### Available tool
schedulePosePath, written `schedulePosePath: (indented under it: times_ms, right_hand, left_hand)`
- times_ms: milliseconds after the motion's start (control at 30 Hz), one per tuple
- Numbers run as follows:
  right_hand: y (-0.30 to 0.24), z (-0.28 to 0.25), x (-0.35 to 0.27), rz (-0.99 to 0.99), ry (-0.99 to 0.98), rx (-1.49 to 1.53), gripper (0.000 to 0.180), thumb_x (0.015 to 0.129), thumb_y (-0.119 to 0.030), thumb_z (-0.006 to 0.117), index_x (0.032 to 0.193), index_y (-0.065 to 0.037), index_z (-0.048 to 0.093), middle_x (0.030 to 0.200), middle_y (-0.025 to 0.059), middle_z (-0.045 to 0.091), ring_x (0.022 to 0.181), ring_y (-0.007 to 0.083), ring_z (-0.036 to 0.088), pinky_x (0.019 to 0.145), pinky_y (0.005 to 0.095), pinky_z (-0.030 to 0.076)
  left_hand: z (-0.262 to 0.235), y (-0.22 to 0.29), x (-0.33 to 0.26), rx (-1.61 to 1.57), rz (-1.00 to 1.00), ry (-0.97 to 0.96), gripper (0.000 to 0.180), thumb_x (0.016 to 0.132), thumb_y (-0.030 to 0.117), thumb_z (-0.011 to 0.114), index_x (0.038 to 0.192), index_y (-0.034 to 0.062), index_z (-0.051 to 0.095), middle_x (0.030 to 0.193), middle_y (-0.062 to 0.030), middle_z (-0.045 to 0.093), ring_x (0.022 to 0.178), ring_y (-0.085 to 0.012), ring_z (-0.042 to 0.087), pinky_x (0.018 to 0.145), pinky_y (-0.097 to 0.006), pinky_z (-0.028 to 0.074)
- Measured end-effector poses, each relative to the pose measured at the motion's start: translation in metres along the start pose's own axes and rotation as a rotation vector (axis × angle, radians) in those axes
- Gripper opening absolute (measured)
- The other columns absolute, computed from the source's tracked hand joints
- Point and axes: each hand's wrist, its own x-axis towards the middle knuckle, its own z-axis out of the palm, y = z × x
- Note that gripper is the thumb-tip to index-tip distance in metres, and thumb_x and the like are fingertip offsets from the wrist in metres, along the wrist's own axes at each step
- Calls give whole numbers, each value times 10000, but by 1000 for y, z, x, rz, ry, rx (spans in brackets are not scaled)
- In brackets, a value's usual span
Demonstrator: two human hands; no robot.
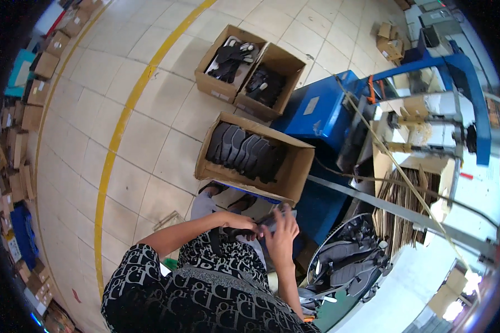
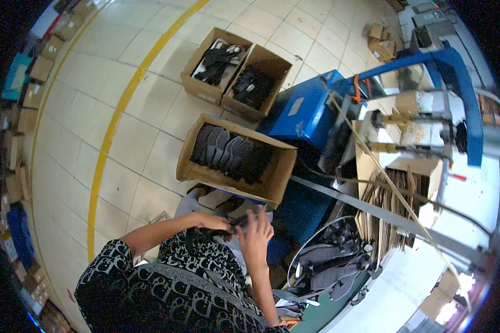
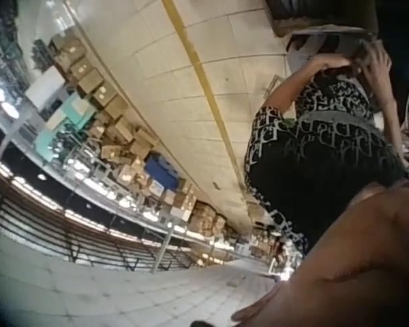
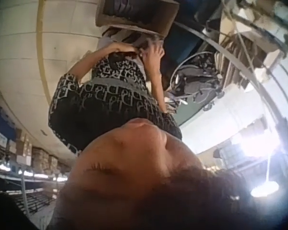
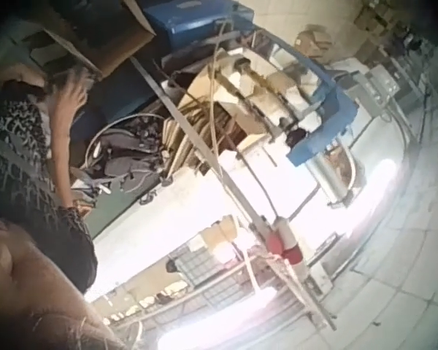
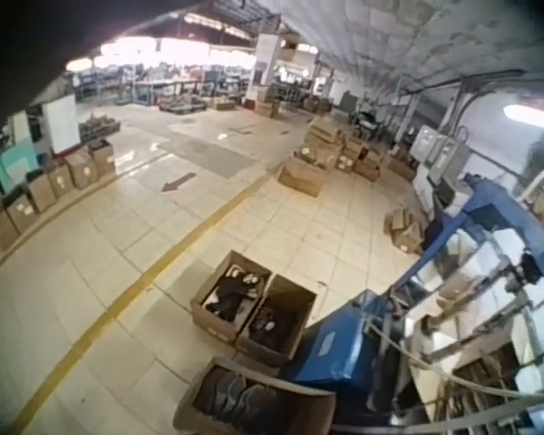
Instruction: Sort and organize shoe insoles into boxes.
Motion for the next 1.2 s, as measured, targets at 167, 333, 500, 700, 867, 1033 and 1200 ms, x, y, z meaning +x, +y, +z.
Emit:
schedulePosePath:
  times_ms: [167,333,500,700,867,1033,1200]
  right_hand:
    - [50,3,-45,367,281,544,635,882,-195,658,1375,10,313,1397,229,367,1219,337,470,966,414,425]
    - [82,24,-75,480,319,1193,576,931,-197,616,1354,49,313,1325,178,479,1068,232,574,882,311,481]
    - [104,9,-93,431,476,1301,282,955,-205,575,1075,50,587,949,100,670,891,136,611,809,284,477]
    - [124,-86,-98,-55,326,791,342,937,-190,576,1232,-17,581,946,146,681,782,178,662,725,308,522]
    - [261,-197,-161,423,985,494,185,893,-120,574,984,18,656,888,221,671,768,292,682,650,357,528]
    - [445,-258,-156,626,1135,-147,244,879,-135,562,1082,-2,531,948,217,634,901,351,625,720,456,496]
    - [558,-256,-121,587,872,-781,363,782,-131,641,1120,-42,542,1148,115,609,1039,275,575,852,398,457]
  left_hand:
    - [21,30,16,237,108,106,392,948,356,543,1099,14,660,1005,-67,676,918,-148,590,830,-297,448]
    - [53,82,28,531,218,391,436,879,353,628,1090,-28,657,909,-112,682,784,-138,584,756,-307,465]
    - [82,109,57,599,287,444,532,817,414,705,1172,27,620,921,-82,660,819,-141,577,749,-316,474]
    - [63,109,25,390,265,598,294,869,184,664,1096,-1,636,986,-60,655,854,-162,640,795,-287,493]
    - [0,75,-5,-90,676,1162,249,873,128,633,1110,53,616,853,-22,599,761,-162,607,769,-317,512]
    - [-41,33,-75,-565,845,1293,369,865,140,603,1222,95,522,788,-30,539,742,-215,580,757,-389,515]
    - [-18,1,-97,-642,791,1434,347,878,129,583,1214,107,497,758,-38,493,746,-226,544,772,-392,505]
